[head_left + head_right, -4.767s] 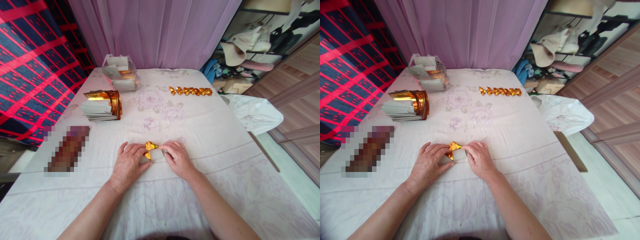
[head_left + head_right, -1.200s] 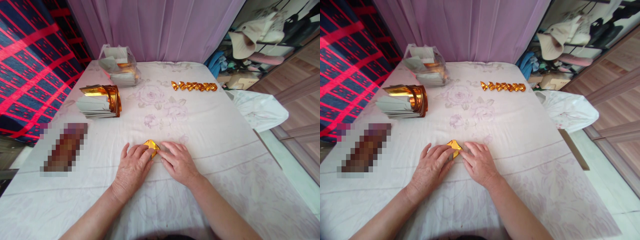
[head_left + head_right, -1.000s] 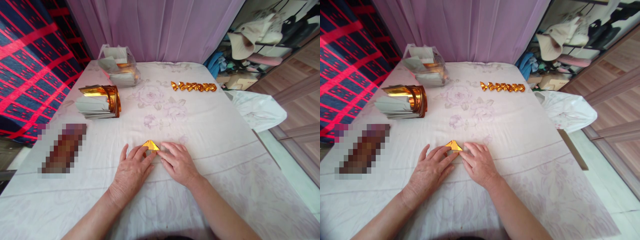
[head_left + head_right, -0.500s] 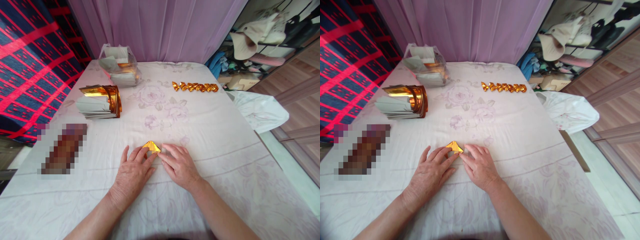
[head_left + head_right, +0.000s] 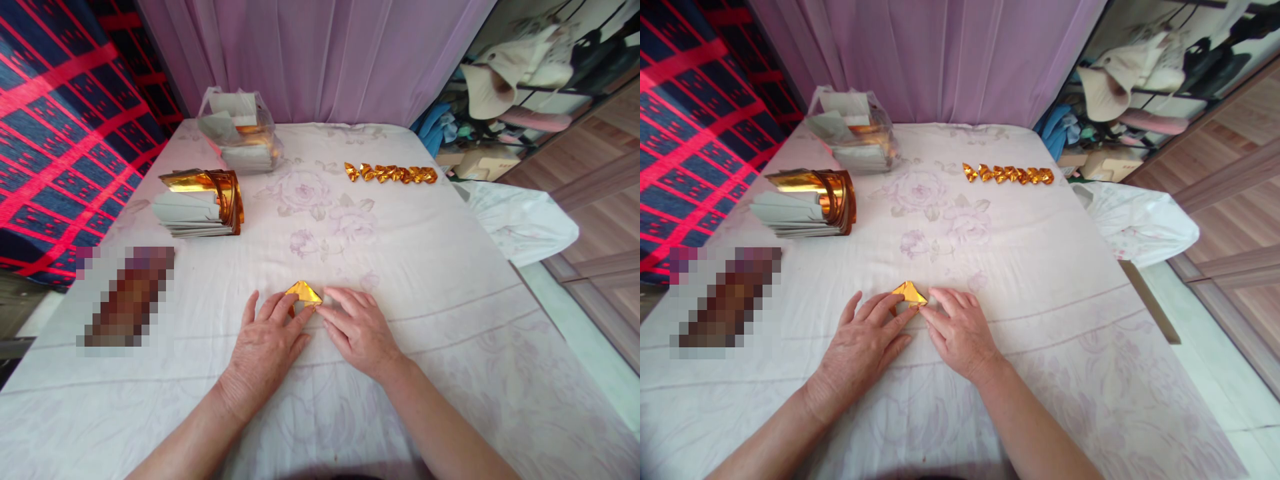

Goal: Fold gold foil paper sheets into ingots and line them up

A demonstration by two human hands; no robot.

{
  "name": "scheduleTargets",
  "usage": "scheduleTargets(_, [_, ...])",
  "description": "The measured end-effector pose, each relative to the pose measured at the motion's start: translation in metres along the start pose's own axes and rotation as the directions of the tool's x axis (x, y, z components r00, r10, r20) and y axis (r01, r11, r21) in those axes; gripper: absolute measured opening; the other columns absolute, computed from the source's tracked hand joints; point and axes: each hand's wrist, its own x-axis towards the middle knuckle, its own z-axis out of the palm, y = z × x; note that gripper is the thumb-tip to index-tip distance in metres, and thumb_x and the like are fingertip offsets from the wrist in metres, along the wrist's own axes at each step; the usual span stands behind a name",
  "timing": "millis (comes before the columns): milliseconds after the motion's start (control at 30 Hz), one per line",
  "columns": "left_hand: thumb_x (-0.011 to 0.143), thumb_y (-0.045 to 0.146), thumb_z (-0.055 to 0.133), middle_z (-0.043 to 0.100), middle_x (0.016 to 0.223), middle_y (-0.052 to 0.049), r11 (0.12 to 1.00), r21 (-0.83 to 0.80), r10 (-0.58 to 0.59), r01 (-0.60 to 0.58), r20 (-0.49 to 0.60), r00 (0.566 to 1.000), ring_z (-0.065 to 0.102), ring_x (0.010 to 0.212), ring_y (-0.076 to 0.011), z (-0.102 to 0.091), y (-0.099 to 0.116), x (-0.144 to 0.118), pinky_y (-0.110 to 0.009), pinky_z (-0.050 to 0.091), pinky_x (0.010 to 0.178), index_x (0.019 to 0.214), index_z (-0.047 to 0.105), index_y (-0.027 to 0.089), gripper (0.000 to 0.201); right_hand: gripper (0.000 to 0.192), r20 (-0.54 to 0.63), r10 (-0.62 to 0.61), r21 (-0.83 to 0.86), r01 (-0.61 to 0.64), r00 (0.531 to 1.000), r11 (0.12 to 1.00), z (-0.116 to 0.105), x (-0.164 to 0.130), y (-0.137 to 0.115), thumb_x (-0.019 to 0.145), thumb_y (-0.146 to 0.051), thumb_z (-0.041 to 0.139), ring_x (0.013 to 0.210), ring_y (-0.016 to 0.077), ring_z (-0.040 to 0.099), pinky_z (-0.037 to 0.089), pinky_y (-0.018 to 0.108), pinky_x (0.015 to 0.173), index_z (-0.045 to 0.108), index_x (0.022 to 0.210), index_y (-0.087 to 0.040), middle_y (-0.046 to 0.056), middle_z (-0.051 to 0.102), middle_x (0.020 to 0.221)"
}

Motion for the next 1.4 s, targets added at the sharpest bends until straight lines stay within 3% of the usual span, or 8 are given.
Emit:
scheduleTargets(567, [0.091,0.030,0.060,0.061,0.132,-0.008,1.000,-0.025,-0.011,0.011,0.016,1.000,0.054,0.121,-0.0306,-0.0008,0.0004,0.0005,-0.064,0.034,0.107,0.128,0.061,0.030,0.037,0.032,0.014,0.033,0.004,-0.033,0.999,0.999,0.0012,0.0008,-0.0017,0.092,-0.018,0.052,0.113,0.0240,0.056,0.044,0.042,0.093,0.067,0.120,-0.023,0.010,0.062,0.126])
scheduleTargets(1400, [0.091,0.031,0.059,0.061,0.130,-0.009,0.999,-0.050,-0.001,0.002,0.020,1.000,0.054,0.121,-0.0294,-0.0028,-0.0024,0.0012,-0.061,0.032,0.110,0.126,0.063,0.029,0.035,0.028,-0.015,0.052,-0.084,-0.053,0.999,0.995,0.0010,0.0012,-0.0002,0.092,-0.019,0.053,0.111,0.0248,0.056,0.043,0.042,0.090,0.073,0.111,-0.027,0.009,0.063,0.125])
